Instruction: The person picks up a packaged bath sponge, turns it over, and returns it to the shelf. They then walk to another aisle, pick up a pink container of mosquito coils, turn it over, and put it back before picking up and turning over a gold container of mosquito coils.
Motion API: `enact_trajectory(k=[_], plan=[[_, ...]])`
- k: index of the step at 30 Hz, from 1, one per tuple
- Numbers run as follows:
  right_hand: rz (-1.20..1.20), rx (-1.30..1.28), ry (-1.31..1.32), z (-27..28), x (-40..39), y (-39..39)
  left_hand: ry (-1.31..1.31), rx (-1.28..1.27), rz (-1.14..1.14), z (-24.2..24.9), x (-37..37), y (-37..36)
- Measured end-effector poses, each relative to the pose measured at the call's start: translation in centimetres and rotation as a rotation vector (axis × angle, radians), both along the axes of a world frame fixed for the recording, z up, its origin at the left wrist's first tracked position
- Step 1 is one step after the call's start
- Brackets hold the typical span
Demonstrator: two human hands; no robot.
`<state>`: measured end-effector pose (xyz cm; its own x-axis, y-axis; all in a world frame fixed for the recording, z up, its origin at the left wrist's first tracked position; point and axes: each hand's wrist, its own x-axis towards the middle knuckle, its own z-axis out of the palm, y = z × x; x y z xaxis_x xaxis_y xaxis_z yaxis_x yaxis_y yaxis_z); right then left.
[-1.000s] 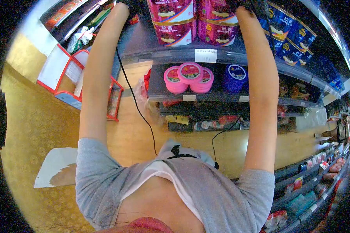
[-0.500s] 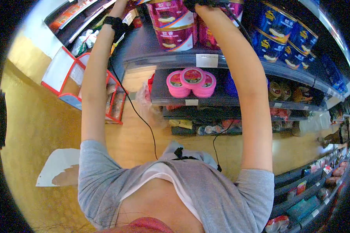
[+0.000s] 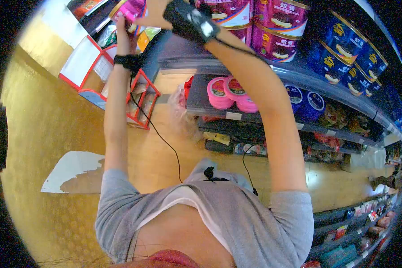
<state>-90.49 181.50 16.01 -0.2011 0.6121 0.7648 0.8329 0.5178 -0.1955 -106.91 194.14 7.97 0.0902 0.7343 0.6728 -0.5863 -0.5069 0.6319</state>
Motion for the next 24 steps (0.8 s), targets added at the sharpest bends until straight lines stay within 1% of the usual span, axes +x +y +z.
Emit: enact_trajectory(k=[1,2,3,4,5,6,7,10,11,12,13,14,15,17,18,19,20,21,22,23,24], plan=[[-0.142,0.094,-0.078,-0.8,-0.7,-1.8,0.03,0.018,0.068,-0.5,-0.6,-1.4],[-0.1,0.034,-0.066,-1.4,-0.7,-2.1,0.03,-0.017,0.134,-0.9,-0.7,-3.7],[0.031,0.037,-0.007,-2.1,-0.2,-4.3,0.029,-0.053,0.199,-1.3,-0.4,-6.4],[0.091,-0.121,-0.038,-1.8,0.3,-6.1,0.041,-0.108,0.262,-1.3,0.1,-9.3],[-0.01,0.264,-0.037,-5.4,-0.3,-5.1,0.05,-0.164,0.326,-1.4,0.5,-11.7],[0.163,0.155,0.107,-6.7,0.9,-5.5,0.055,-0.176,0.287,-2.2,0.4,-13.0],[0.218,0.097,0.103,-8.0,1.7,-6.7,0.058,-0.192,0.248,-3.2,0.3,-14.3],[0.201,0.06,0.171,-10.3,3.2,-9.8,0.019,-0.188,0.036,-4.4,2.5,-19.5],[0.208,0.123,0.227,-11.1,3.8,-10.5,0.064,-0.11,-0.079,-5.4,3.0,-20.0],[0.211,0.186,0.282,-12.1,4.5,-10.9,0.108,-0.144,-0.059,-6.6,3.4,-20.5],[0.417,0.248,0.391,-13.2,5.4,-10.7,0.15,-0.175,-0.04,-7.6,3.8,-21.0],[0.439,0.25,0.451,-14.3,6.2,-11.1,0.226,-0.3,-0.019,-7.9,4.2,-21.4],[0.457,0.253,0.513,-15.1,7.0,-11.6,0.225,-0.305,-0.041,-8.2,4.8,-22.2],[0.381,0.299,0.453,-16.0,8.4,-12.9,0.317,-0.105,-0.032,-8.4,6.1,-23.5],[0.356,0.222,0.537,-16.4,8.7,-14.3,0.36,0.089,0.002,-10.6,6.0,-22.6],[0.33,0.148,0.624,-16.8,9.1,-15.3,0.356,0.09,-0.024,-11.0,6.7,-22.7],[0.256,0.18,0.633,-17.7,9.4,-15.8,0.331,0.184,-0.041,-11.2,7.2,-22.8],[0.258,0.186,0.653,-18.0,9.5,-16.6,0.304,0.277,-0.055,-11.5,7.6,-23.0],[0.22,0.157,0.75,-18.9,9.7,-17.0,0.334,0.202,-0.118,-12.4,7.5,-23.3],[0.184,0.127,0.849,-19.6,9.7,-17.4,0.332,0.201,-0.134,-12.8,7.4,-23.0],[0.181,0.047,1.012,-20.0,9.4,-18.3,0.537,0.359,0.09,-13.1,7.4,-22.6]])
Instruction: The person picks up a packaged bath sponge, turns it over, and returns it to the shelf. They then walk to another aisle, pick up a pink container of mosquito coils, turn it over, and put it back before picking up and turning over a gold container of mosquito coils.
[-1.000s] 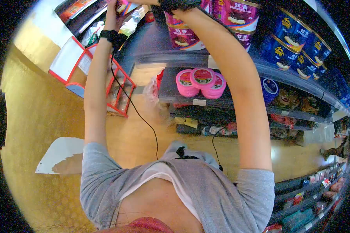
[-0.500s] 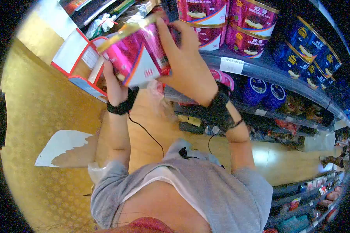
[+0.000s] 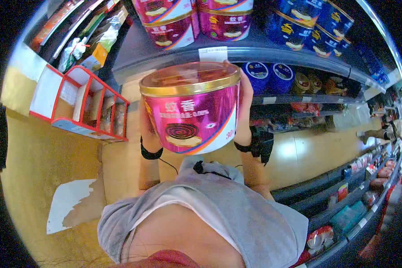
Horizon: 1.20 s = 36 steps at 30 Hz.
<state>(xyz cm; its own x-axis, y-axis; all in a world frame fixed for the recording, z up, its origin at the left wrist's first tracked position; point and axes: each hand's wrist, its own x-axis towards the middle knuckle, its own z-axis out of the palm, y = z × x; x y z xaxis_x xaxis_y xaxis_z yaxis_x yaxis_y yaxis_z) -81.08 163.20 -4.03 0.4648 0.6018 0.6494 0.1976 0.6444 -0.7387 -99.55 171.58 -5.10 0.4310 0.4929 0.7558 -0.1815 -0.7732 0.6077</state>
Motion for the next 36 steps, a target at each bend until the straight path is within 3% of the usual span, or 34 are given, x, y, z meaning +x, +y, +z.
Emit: enact_trajectory(k=[1,5,7,10,13,19,21,27,36], plan=[[0.03,0.116,-0.158,-1.4,0.9,0.9,0.173,0.208,0.211,-0.1,0.1,0.3],[0.059,0.067,-0.011,-4.5,1.0,0.1,0.079,0.222,0.13,0.9,1.2,0.2],[0.078,-0.01,0.028,-4.6,0.8,-0.4,-0.149,-0.224,-0.248,1.0,1.7,-0.5],[0.105,-0.07,0.105,-4.7,0.9,-0.7,-0.179,-0.253,-0.26,0.5,2.0,-0.5],[0.043,-0.081,-0.06,-3.8,0.7,-1.3,-0.115,-0.344,-0.249,0.9,1.8,-0.8],[-0.059,-0.19,-0.194,-3.3,0.1,-2.3,-0.083,-0.273,-0.184,0.2,1.5,-0.9],[0.209,-0.147,0.267,-4.3,0.1,-2.0,-0.082,-0.291,-0.179,0.1,1.5,-1.0],[0.03,-0.24,0.044,-3.3,-0.2,-2.5,-0.076,-0.35,-0.149,0.1,1.3,-1.3],[0.054,-0.179,0.154,-2.5,-0.4,-4.1,-0.068,-0.37,-0.276,0.2,2.2,-1.5]])
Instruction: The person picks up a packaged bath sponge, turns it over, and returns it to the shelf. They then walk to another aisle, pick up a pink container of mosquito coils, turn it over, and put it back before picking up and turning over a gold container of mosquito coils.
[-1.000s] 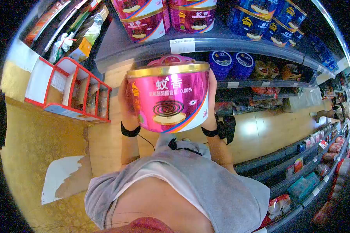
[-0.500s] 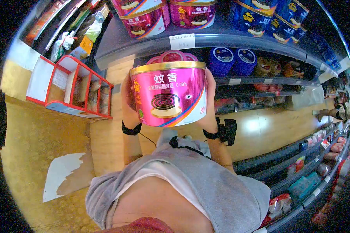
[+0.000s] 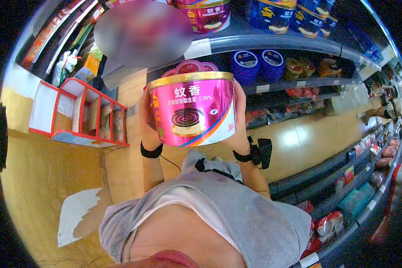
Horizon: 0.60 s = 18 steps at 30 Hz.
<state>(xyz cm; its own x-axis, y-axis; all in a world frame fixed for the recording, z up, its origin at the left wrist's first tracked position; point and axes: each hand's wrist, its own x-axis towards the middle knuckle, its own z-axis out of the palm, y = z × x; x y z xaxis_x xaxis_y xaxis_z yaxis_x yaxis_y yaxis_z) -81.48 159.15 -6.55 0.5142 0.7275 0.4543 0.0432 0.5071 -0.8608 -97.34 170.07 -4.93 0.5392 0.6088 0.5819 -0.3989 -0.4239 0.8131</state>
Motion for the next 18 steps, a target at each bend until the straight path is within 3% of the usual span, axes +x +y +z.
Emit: enact_trajectory(k=[3,9,18], plan=[[-0.077,0.04,-0.138,-0.6,0.6,-0.3,0.011,-0.014,-0.029,0.0,0.6,0.0],[-0.091,0.03,-0.019,-0.6,1.1,-1.5,-0.001,0.021,-0.096,-0.4,2.0,0.3],[-0.241,0.015,-0.101,0.2,1.9,-3.4,-0.031,-0.005,-0.226,0.4,4.6,-0.1]])
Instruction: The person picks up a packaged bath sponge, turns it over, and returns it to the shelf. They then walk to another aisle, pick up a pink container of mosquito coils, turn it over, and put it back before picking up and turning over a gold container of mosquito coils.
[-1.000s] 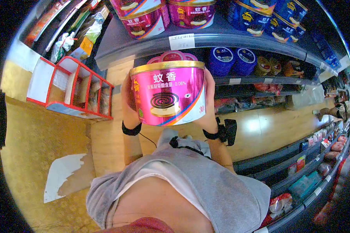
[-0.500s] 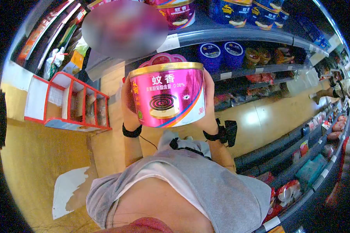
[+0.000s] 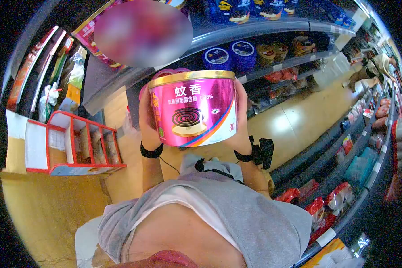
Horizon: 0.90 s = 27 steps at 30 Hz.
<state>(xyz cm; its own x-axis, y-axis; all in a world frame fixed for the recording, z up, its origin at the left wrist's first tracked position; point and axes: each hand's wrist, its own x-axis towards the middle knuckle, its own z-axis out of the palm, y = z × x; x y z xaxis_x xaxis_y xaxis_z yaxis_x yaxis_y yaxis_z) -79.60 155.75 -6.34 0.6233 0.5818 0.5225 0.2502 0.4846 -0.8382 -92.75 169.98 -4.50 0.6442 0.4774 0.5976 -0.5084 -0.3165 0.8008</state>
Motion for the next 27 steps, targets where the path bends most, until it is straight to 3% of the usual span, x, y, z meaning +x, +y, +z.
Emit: enact_trajectory(k=[25,27], plan=[[-0.193,0.099,0.045,0.2,0.2,-3.6,0.013,0.026,-0.199,-0.5,4.3,-1.2],[-0.25,0.07,0.151,0.5,0.0,-3.9,0.002,0.09,-0.203,-0.6,4.7,-1.3]])
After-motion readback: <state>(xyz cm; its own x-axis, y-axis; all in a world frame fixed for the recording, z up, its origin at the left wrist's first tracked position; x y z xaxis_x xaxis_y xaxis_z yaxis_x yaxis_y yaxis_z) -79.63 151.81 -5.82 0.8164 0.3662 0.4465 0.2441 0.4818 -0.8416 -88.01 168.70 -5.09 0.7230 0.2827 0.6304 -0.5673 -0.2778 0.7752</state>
